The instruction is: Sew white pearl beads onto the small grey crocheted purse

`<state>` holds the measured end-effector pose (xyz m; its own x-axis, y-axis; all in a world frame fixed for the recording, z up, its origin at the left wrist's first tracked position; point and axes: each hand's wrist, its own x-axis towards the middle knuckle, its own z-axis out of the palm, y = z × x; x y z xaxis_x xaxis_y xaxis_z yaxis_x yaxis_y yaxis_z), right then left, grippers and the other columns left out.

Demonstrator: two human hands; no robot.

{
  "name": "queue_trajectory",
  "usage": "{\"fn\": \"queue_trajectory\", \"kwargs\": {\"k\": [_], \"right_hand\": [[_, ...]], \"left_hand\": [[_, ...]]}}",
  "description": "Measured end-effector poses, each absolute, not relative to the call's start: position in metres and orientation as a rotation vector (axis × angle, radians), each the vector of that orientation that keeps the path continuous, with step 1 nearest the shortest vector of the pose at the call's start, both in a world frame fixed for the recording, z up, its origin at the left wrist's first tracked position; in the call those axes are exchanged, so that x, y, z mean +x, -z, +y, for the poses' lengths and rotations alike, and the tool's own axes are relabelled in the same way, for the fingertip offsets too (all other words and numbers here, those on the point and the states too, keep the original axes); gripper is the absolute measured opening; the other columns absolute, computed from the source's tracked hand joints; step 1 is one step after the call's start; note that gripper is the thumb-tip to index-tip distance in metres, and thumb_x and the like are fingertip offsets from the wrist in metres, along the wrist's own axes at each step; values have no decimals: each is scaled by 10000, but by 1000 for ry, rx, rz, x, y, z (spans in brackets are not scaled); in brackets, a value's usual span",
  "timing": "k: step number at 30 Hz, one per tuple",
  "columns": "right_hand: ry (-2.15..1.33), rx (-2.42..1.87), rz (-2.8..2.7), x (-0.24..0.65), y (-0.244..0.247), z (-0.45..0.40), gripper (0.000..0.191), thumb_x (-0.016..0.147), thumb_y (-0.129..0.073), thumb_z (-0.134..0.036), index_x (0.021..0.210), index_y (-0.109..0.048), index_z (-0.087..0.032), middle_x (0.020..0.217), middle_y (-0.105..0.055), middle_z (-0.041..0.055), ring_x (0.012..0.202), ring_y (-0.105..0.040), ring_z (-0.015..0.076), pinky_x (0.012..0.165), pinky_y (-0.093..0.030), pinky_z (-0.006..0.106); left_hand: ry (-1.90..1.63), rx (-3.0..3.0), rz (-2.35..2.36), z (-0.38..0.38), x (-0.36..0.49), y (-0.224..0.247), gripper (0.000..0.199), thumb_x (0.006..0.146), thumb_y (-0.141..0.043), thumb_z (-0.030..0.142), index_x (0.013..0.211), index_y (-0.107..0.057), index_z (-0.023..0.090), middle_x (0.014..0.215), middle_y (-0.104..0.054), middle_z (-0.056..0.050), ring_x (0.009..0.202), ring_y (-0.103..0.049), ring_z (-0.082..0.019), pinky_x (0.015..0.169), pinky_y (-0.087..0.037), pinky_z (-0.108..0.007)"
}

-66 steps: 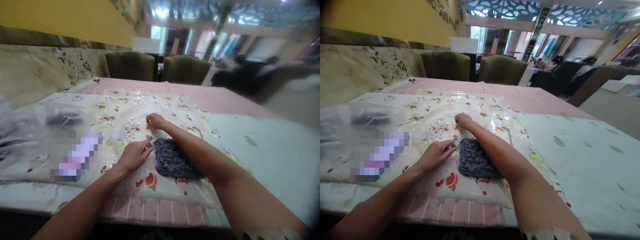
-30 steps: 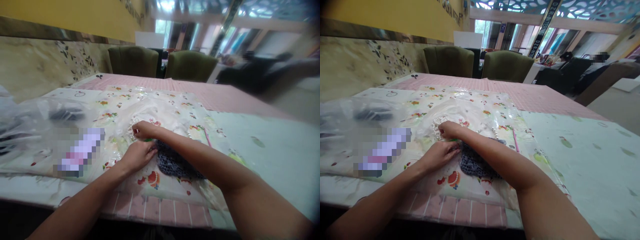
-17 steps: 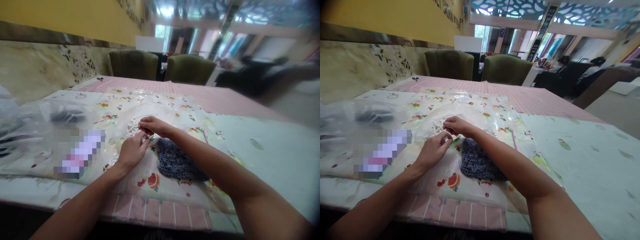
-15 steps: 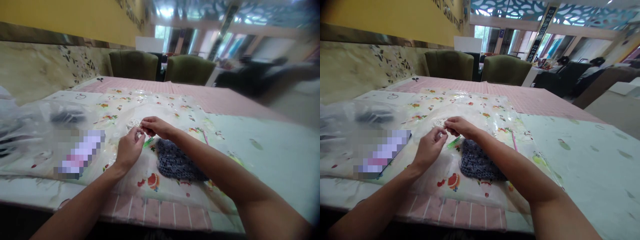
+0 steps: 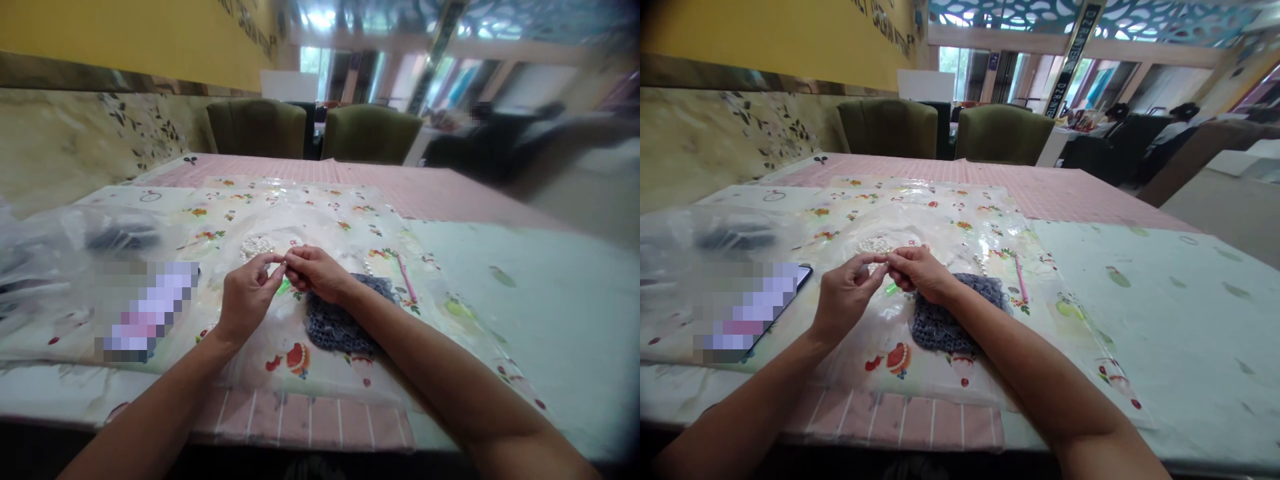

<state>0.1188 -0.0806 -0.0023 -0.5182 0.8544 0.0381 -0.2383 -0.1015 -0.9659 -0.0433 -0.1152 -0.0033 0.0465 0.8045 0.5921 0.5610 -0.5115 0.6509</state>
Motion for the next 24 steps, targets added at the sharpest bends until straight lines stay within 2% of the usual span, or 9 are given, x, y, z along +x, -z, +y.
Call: {"fn": "queue_trajectory", "kwargs": {"k": [7, 13, 18, 24], "right_hand": [[-1696, -713, -1427, 116, 2, -84, 423, 783, -720, -525, 721, -509, -164, 558, -476, -64, 445, -354, 38, 423, -226, 179], [-1697, -663, -1488, 117, 3, -85, 456, 786, -712, -548, 684, -462, -181, 520, -332, -103, 432, -253, 35, 418, -166, 194], [-1679, -647, -1549, 119, 2, -84, 464, 815, -695, -536, 667, -423, -190, 531, -320, -103, 438, -247, 34, 416, -168, 196], [-1679, -620, -1595, 122, 1, -81, 449, 835, -681, -528, 667, -448, -182, 533, -323, -102, 439, -247, 33, 400, -171, 190]], "left_hand": [[-1490, 2080, 1469, -116, -41, 5, 137, 830, -639, 276, 854, -701, 155, 485, -347, 99, 435, -327, -62, 475, -274, -204], [-1419, 1969, 1411, -119, -39, 2, 118, 807, -620, 266, 783, -648, 154, 485, -357, 95, 438, -327, -64, 456, -279, -197], [-1393, 1926, 1362, -119, -39, 2, 119, 821, -605, 264, 769, -619, 158, 502, -363, 90, 454, -323, -64, 449, -272, -194], [-1376, 1916, 1315, -120, -39, 3, 116, 832, -593, 255, 763, -598, 162, 520, -377, 86, 466, -322, -63, 443, -264, -190]]}}
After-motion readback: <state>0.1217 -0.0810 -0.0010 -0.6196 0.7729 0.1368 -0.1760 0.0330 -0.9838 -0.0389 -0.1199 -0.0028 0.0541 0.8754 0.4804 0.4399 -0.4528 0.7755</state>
